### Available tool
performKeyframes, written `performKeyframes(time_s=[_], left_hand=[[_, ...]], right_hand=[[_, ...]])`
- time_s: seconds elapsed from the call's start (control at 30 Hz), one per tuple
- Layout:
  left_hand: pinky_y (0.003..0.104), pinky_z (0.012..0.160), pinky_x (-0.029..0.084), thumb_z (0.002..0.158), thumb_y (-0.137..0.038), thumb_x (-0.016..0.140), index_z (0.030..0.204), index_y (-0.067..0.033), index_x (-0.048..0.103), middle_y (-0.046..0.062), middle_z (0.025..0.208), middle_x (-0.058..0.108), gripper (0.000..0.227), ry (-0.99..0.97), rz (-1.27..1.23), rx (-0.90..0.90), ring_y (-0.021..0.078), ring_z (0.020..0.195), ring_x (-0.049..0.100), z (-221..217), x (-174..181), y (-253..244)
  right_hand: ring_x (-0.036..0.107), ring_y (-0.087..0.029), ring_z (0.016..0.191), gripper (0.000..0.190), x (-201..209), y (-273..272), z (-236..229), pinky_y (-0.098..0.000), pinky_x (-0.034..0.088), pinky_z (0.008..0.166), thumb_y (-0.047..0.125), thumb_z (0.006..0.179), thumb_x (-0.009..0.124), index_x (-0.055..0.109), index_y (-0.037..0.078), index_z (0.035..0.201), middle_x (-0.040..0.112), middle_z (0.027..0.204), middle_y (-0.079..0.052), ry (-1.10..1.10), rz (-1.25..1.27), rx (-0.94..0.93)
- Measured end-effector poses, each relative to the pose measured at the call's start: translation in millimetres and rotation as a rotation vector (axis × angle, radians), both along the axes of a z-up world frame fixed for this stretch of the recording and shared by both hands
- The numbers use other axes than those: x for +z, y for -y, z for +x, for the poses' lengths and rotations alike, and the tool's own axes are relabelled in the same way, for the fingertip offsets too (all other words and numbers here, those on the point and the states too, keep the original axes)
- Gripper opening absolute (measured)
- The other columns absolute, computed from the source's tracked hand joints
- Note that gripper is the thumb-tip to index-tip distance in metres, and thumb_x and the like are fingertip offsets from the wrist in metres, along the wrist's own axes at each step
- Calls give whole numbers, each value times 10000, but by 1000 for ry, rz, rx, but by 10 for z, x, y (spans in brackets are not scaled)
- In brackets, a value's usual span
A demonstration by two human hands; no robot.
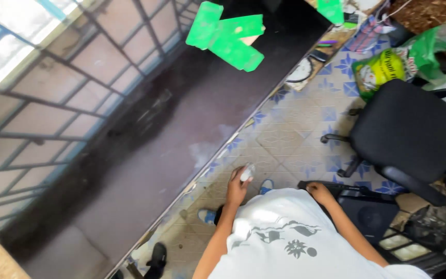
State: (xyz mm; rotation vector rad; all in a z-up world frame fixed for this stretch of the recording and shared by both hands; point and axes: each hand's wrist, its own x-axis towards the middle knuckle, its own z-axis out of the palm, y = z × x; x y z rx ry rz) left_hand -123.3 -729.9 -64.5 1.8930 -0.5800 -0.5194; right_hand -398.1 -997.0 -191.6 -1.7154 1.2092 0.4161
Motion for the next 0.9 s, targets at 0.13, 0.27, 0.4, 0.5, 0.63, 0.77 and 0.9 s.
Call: performKeyframes(time_s=[0.13,0.27,0.4,0.5,0.63,0.77,0.9], left_hand=[[480,1003,542,930,-126,753,1339,-28,647,187,1294,622,434,-85,-220,-183,410,1224,609,-161,750,1270],[467,1034,503,940,-88,725,1384,-96,637,148,1290,637,453,-123,-356,-342,374,1249,610,-146,1393,1959],[458,1057,489,943,-144,725,1436,-143,588,113,1406,588,512,-91,-330,-498,355,1282,597,-22,1737,2471],[445,1035,506,942,-117,725,1450,-159,583,114,1416,583,529,-89,-370,-529,344,1254,620,198,1809,2903],[419,994,547,951,-159,735,1452,-144,573,126,1406,586,527,-81,-412,-572,341,1166,675,553,1899,3483],[449,922,588,959,-81,698,1534,-119,459,225,1477,476,624,-98,-391,-634,373,1049,692,1033,2127,3894],[458,933,573,952,-161,727,1482,-89,516,225,1349,556,575,-236,-348,-636,366,1072,691,1356,2139,3998]], right_hand=[[685,-320,1051,363,1051,182,472,-425,548,891,170,1003,574,689,-32,1281,751,1107,-243,236,198,-321],[643,-279,1172,420,1989,310,1078,-458,516,999,395,1009,671,725,79,1281,723,1234,-164,490,378,-505],[634,-155,859,376,2612,716,1499,-259,473,769,551,1005,622,711,188,964,658,909,25,984,1022,-976],[665,-205,824,441,2870,1078,1776,-293,502,695,503,1018,621,681,78,1121,713,962,-67,1044,1029,-1224],[605,-181,674,397,3183,1514,2206,-251,483,617,446,913,770,713,99,1097,762,1020,-75,1121,988,-1373],[682,-275,816,451,3031,2435,2473,-395,474,572,577,919,673,722,164,1093,754,1080,-77,1156,845,-1308],[694,-281,1037,428,3137,3196,2708,-417,518,765,507,887,726,701,150,1122,739,1142,-72,1307,655,-1305]])
